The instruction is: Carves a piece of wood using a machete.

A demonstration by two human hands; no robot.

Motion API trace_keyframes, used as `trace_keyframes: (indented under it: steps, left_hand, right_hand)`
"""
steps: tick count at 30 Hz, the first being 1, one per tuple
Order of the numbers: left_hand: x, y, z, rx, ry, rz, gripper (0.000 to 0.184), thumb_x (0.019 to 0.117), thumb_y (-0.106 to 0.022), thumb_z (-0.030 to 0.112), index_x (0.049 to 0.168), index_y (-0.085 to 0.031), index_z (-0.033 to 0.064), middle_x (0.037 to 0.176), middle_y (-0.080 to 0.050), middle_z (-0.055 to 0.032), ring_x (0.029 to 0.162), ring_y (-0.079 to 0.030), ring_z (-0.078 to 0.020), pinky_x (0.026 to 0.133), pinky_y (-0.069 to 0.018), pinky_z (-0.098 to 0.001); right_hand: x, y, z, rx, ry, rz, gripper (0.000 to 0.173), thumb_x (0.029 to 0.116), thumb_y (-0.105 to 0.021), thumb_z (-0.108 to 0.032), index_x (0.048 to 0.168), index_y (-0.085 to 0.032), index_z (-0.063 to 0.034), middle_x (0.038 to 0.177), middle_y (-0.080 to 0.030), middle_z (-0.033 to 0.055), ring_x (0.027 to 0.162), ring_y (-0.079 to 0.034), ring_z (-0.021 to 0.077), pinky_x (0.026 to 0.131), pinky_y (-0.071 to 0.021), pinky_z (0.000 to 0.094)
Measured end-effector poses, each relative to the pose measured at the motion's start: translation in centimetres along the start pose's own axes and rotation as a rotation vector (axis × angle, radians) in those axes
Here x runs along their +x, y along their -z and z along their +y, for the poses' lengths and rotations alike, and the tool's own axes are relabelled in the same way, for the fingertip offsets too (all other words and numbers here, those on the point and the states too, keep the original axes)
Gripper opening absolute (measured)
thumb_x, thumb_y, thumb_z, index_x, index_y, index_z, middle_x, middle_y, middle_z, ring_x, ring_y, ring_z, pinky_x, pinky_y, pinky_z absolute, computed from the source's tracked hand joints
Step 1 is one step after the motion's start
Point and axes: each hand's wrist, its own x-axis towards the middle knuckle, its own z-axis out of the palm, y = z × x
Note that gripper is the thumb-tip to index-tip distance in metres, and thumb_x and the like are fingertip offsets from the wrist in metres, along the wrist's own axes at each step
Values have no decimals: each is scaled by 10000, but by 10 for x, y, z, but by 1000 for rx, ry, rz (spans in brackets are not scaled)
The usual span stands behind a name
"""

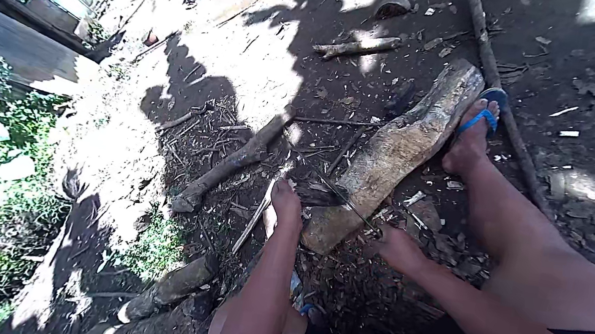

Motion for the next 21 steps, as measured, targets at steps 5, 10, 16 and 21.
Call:
trace_keyframes:
  steps: [5,10,16,21]
  left_hand:
    - [1,1,-9,57,-107,8,432,1139,-319,334,1285,-592,33,1095,-655,-186,973,-660,-274,825,-572,-493]
    - [-12,3,-1,97,-190,15,363,1129,-366,216,1227,-614,-31,1087,-669,-188,1023,-656,-230,917,-554,-440]
    - [-11,1,-4,90,-151,-1,466,1144,-268,297,1258,-593,-18,1112,-641,-197,1033,-637,-254,911,-536,-480]
    - [-15,0,-5,88,-160,-4,411,1143,-284,301,1139,-590,26,934,-588,-117,865,-598,-201,769,-526,-428]
  right_hand:
    - [-60,45,-91,155,571,262,360,992,-613,-465,1099,-681,-128,812,-675,25,705,-642,140,660,-556,381]
    - [-46,53,-95,167,729,376,321,986,-643,-393,1068,-692,-87,841,-710,66,740,-679,147,687,-582,358]
    - [25,3,10,-71,-53,-16,336,941,-652,-306,1135,-659,-31,975,-705,210,923,-702,405,812,-543,655]
    - [-26,33,-42,101,176,61,308,940,-660,-389,1054,-652,-104,785,-626,74,700,-624,242,666,-530,507]
